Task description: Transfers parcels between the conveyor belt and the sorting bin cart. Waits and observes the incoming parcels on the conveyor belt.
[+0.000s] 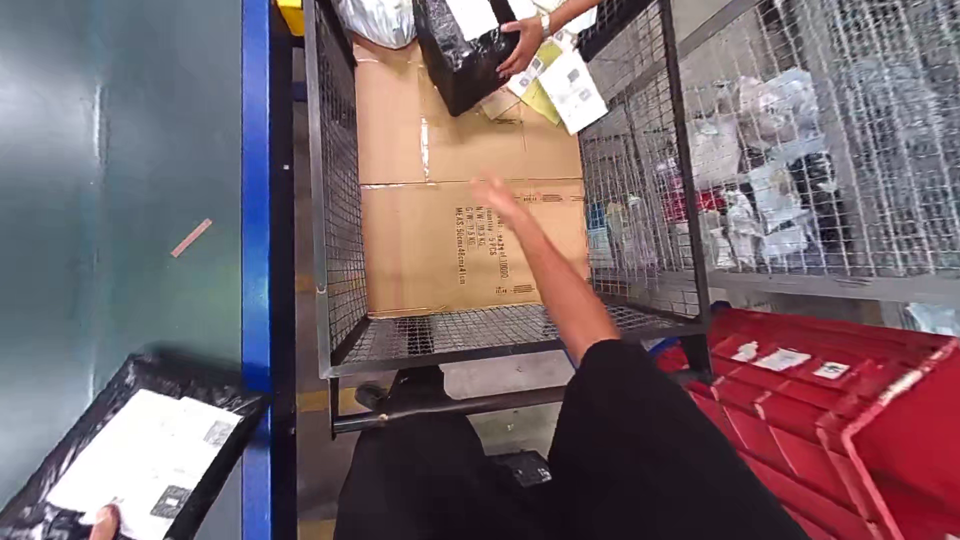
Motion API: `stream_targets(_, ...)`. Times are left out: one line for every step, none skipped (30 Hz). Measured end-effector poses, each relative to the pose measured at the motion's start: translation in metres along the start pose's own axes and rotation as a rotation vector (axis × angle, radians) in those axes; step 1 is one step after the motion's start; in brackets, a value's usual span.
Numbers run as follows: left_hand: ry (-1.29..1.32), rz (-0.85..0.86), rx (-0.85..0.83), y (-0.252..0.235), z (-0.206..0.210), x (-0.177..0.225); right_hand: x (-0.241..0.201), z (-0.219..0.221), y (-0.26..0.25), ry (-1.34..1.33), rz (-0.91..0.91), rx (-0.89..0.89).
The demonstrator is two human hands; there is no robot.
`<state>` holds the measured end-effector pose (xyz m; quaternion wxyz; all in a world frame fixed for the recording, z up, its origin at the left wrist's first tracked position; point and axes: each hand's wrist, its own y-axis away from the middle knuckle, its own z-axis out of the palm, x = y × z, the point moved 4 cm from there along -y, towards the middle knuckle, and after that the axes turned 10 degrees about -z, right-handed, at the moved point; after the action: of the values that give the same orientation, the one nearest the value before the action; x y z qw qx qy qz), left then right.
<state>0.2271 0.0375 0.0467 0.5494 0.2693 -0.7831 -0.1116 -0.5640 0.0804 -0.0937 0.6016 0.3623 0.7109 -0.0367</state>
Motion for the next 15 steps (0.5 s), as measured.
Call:
stream_targets(-0.031,0.018,-0.040,0.000,0.019,0.017,-0.004,0.038,0.025,-0.014,-0.008,-0.162)
stream_targets(-0.059,0.029,-0.085,0.000,0.040,0.031,-0.006,0.075,0.048,-0.049,-0.017,-0.314)
stream_targets(-0.076,0.035,-0.134,0.001,0.065,0.044,-0.010,0.109,0.072,-0.107,-0.027,-0.440)
stream_targets(-0.100,0.040,-0.193,0.004,0.092,0.057,-0.013,0.141,0.096,-0.187,-0.039,-0.544)
stream_targets(-0.136,0.049,-0.259,0.009,0.123,0.070,-0.016,0.170,0.119,-0.288,-0.047,-0.627)
stream_targets(-0.168,0.055,-0.334,0.012,0.155,0.080,-0.018,0.193,0.140,-0.404,-0.040,-0.686)
stream_targets(-0.217,0.065,-0.420,0.017,0.187,0.087,-0.022,0.210,0.164,-0.519,-0.014,-0.718)
stream_targets(-0.287,0.095,-0.517,0.023,0.219,0.094,-0.029,0.218,0.188,-0.595,0.020,-0.697)
stream_targets(-0.370,0.151,-0.622,0.031,0.250,0.102,-0.034,0.219,0.211,-0.650,0.070,-0.593)
stream_targets(-0.458,0.221,-0.710,0.039,0.279,0.111,-0.032,0.217,0.228,-0.711,0.125,-0.431)
stream_targets(-0.524,0.282,-0.768,0.047,0.303,0.118,-0.024,0.213,0.238,-0.788,0.146,-0.289)
stream_targets(-0.542,0.335,-0.804,0.052,0.318,0.125,-0.016,0.207,0.240,-0.860,0.142,-0.157)
stream_targets(-0.502,0.369,-0.836,0.056,0.327,0.131,-0.010,0.196,0.235,-0.910,0.118,-0.042)
stream_targets(-0.426,0.385,-0.874,0.058,0.328,0.135,-0.012,0.182,0.222,-0.924,0.079,0.053)
stream_targets(-0.330,0.388,-0.910,0.060,0.323,0.137,-0.023,0.163,0.202,-0.883,0.028,0.126)
